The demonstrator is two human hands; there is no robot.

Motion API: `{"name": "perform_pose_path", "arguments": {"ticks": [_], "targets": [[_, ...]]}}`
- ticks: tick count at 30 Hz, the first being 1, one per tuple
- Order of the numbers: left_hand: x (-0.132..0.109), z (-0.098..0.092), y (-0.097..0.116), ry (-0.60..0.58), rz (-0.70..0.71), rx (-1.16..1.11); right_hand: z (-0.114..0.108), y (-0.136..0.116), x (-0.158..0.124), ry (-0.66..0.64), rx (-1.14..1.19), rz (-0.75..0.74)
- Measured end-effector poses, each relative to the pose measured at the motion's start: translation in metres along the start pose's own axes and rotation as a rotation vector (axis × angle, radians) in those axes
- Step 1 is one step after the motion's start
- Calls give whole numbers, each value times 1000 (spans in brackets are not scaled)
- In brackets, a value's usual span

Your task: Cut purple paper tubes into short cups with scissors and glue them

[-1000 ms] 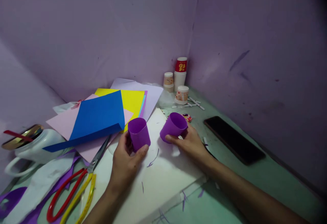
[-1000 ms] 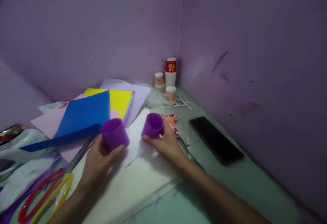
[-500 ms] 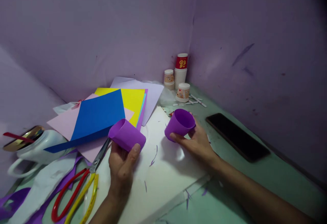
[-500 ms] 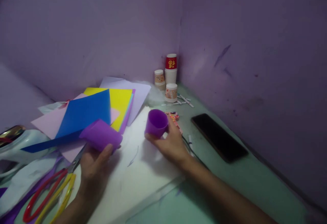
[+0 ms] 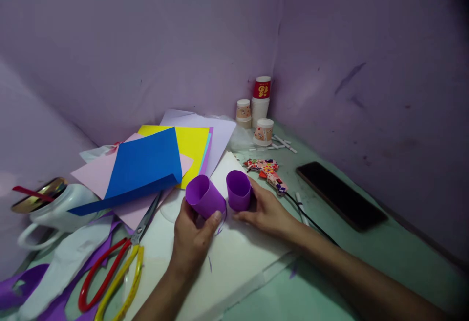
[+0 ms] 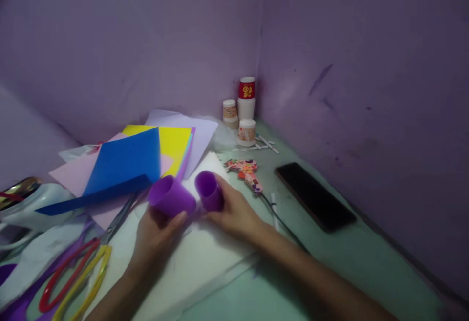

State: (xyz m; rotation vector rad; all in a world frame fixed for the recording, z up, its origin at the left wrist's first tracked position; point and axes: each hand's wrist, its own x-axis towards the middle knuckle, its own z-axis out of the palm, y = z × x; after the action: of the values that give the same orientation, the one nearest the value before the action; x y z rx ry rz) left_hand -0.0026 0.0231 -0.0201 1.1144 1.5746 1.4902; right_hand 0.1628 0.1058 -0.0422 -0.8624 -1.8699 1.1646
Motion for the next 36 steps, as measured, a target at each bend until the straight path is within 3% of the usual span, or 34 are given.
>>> {"name": "perform_pose_path", "arguments": {"ticks": [2, 4, 6, 8, 11, 13, 16, 19, 24, 28, 33, 36], "targets": [[1, 0, -3, 1, 0, 27, -2, -4, -2, 65, -53, -5], [1, 0, -5, 15, -1, 60, -6, -14, -7, 210, -121, -64], [0, 0, -4, 14, -1, 88, -9, -27, -14, 361, -118, -215], [-2, -2, -2, -5, 6, 107, -9, -39, -22, 415, -31, -359], [-13, -8, 4, -71, 55, 195, 0, -50, -35, 245, 53, -356], [-23, -14, 6, -127, 155, 346, 9, -52, -42, 93, 1, -306], [-38, -22, 2, -200, 288, 544, 21, -47, -46, -10, -103, -285], [-43, -29, -1, -247, 266, 598, 30, -42, -43, -51, -104, -199], [-34, -41, 6, -403, 112, 509, 37, -37, -38, -65, -73, -83], [-33, -48, 7, -382, 134, 529, 39, -31, -40, -97, -149, -95], [-34, -40, -2, -279, 229, 609, 41, -23, -41, -121, -159, -150], [-33, -41, -1, -305, 243, 611, 41, -22, -41, -116, -185, -134]]}}
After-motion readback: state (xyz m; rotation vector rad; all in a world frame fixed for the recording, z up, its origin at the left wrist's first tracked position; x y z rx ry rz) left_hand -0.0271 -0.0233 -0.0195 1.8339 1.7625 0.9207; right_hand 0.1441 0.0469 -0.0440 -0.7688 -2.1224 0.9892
